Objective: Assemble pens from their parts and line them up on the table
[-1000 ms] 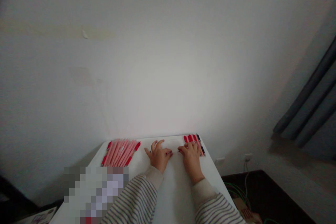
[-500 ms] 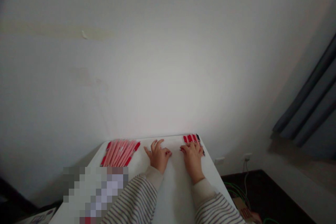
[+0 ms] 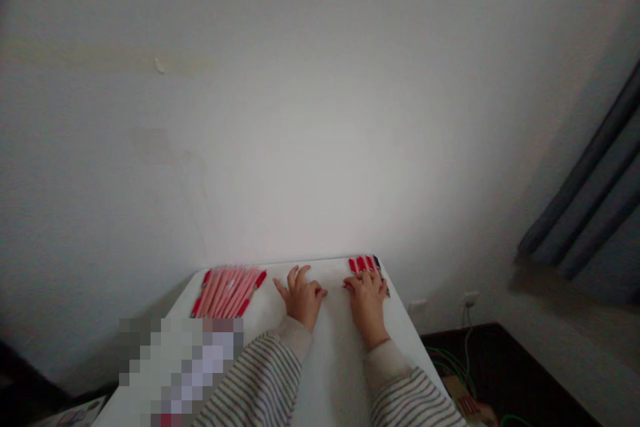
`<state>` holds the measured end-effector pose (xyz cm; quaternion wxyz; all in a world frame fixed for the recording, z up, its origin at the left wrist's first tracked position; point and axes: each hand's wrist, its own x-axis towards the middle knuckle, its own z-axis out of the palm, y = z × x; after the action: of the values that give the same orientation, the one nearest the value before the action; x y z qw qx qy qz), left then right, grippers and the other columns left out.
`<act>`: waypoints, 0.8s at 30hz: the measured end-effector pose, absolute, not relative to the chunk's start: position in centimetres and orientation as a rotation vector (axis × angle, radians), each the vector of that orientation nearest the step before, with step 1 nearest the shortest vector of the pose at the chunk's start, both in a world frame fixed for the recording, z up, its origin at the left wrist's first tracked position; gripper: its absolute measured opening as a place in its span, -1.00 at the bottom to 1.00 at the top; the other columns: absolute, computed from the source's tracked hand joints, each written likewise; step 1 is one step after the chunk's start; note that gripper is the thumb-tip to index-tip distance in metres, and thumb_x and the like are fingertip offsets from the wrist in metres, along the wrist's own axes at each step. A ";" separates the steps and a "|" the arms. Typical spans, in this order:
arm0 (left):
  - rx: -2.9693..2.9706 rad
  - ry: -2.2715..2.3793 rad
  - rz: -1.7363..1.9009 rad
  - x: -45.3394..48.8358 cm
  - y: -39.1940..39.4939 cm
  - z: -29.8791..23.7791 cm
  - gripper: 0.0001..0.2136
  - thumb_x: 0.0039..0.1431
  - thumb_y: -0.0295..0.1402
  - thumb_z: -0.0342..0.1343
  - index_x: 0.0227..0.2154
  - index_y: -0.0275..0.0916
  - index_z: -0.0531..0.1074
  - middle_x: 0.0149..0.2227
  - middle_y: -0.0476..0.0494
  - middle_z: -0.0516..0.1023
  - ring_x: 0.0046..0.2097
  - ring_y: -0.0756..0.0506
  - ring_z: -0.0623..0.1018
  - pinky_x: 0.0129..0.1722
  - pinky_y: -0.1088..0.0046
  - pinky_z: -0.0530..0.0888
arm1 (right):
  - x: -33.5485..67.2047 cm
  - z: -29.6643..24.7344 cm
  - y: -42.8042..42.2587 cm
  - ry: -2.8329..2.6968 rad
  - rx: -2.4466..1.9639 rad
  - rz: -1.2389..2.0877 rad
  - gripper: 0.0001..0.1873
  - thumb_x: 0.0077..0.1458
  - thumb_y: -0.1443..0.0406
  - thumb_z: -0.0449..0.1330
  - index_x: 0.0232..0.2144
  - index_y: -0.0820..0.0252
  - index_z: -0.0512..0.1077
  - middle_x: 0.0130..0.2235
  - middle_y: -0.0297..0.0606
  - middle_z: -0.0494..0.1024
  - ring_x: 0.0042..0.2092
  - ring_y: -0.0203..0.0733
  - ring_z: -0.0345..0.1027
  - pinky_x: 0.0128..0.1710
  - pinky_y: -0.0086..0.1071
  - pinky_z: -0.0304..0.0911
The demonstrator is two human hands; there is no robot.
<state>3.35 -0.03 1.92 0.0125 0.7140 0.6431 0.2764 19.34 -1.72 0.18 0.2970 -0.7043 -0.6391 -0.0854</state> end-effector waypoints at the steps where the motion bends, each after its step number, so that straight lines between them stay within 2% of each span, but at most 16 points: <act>1: 2.225 2.004 0.852 3.3 -0.1 2.0 -0.92 0.00 -0.21 0.23 -0.45 -0.01 0.58 0.18 -0.01 0.35 0.29 -0.28 0.12 0.21 -0.36 -0.36 | 19.4 0.2 -1.7 -1.698 -1.878 -0.227 -0.78 0.17 0.25 0.11 -0.21 -0.08 0.54 -0.07 -0.22 0.48 0.12 0.07 0.14 0.13 0.11 -0.08; 10: 2.211 2.010 0.810 3.3 -0.1 2.2 -0.92 0.00 -0.21 0.23 -0.43 -0.01 0.58 0.19 -0.01 0.33 0.29 -0.29 0.11 0.21 -0.36 -0.32 | 19.4 0.1 -1.7 -1.734 -1.869 -0.246 -0.78 0.17 0.25 0.11 -0.22 -0.09 0.55 -0.07 -0.20 0.49 0.10 0.08 0.16 0.10 0.11 -0.03; 17: 2.193 1.998 0.907 3.1 -0.2 2.0 -0.92 0.02 -0.21 0.21 -0.41 0.00 0.57 0.15 0.01 0.38 0.27 -0.27 0.15 0.22 -0.36 -0.29 | 19.6 0.1 -1.4 -1.778 -1.846 -0.216 -0.76 0.19 0.25 0.08 -0.24 -0.14 0.54 -0.11 -0.28 0.53 0.08 0.05 0.17 0.14 0.20 -0.12; 21: 2.204 2.010 1.007 2.6 -0.3 1.7 -0.86 0.08 -0.21 0.15 -0.30 0.01 0.55 0.12 -0.04 0.41 0.24 -0.28 0.19 0.23 -0.35 -0.21 | 19.8 0.4 -1.5 -1.804 -1.811 -0.192 -0.76 0.19 0.25 0.09 -0.18 -0.18 0.52 -0.10 -0.32 0.53 0.08 0.04 0.17 0.15 0.25 -0.17; 24: 2.219 2.055 1.083 1.8 -0.2 1.5 -0.77 0.15 -0.22 0.06 -0.15 -0.04 0.51 0.11 -0.11 0.42 0.22 -0.28 0.23 0.23 -0.30 -0.05 | 20.0 0.7 -1.5 -1.831 -1.782 -0.163 -0.76 0.18 0.25 0.11 -0.19 -0.23 0.52 -0.13 -0.34 0.53 0.08 0.04 0.16 0.15 0.26 -0.18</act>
<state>1.80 -0.19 1.51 -0.0356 0.6903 0.6393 0.3370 19.95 -1.54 0.68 0.2864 -0.6670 -0.6851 -0.0608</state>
